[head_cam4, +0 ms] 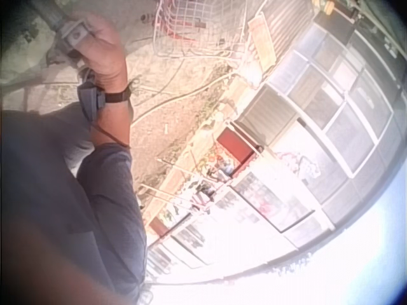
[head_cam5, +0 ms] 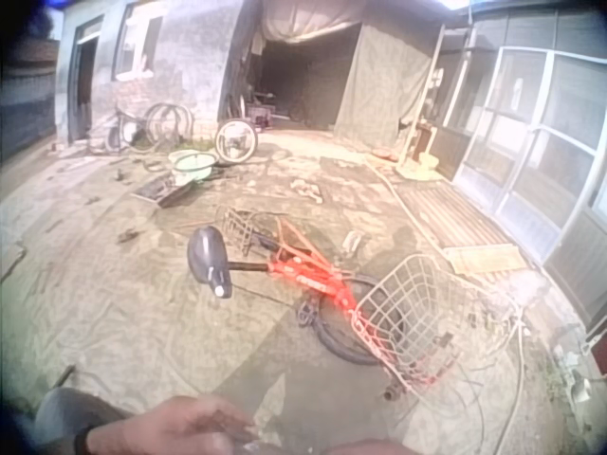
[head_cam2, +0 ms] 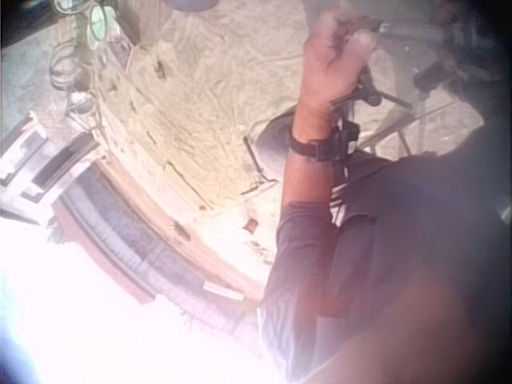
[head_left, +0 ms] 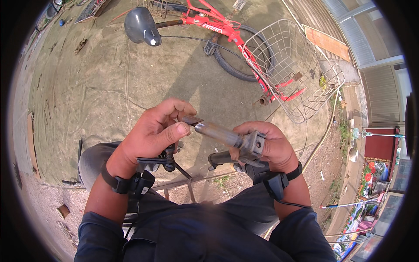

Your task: The person disassembles a bicycle brake cable assembly, removing the cable and housing from the brake lever. They then detach the front basket from the bicycle frame and place it on the ground before walking into a nearby room.

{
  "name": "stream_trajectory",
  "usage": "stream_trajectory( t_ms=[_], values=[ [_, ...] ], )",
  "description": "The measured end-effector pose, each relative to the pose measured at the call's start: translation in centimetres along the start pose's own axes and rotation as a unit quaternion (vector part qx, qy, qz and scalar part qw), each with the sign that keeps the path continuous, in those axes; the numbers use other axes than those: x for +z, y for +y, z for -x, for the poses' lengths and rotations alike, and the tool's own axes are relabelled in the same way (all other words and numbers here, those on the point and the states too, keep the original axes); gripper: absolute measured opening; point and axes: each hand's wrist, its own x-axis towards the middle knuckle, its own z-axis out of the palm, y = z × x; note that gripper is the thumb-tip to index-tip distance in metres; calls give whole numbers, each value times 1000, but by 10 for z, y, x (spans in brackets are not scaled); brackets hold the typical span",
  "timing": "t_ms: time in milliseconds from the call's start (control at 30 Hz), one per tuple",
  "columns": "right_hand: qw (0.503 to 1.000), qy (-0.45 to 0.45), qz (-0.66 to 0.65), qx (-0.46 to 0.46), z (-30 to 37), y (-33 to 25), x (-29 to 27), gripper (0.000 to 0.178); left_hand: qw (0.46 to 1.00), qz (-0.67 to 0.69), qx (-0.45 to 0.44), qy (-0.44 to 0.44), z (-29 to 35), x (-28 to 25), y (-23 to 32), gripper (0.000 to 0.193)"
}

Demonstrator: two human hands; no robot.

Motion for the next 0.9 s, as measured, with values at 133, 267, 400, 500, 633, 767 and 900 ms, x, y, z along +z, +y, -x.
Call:
stream_trajectory(
  t_ms=[133,267,400,500,633,767,900],
  values=[
    [1000,6,2,9,0,0,0,49,1000,-13,4,22,2,3,3,42],
    [1000,-21,8,7,-3,0,-1,49,998,-33,-62,-3,-1,-5,4,39],
    [1000,-14,7,9,-2,0,0,49,999,13,-31,4,0,-1,5,37],
    [1000,-3,2,12,-2,-1,0,49,999,28,-8,19,3,5,7,38],
    [1000,-6,6,9,-2,-1,0,49,1000,1,-19,-5,1,0,9,37],
    [1000,-19,13,4,-2,-1,-1,49,999,-9,-33,-10,-1,-3,4,37],
    [1000,-1,16,5,-2,0,-2,49,1000,-5,-30,0,0,-5,2,36]
  ],
)
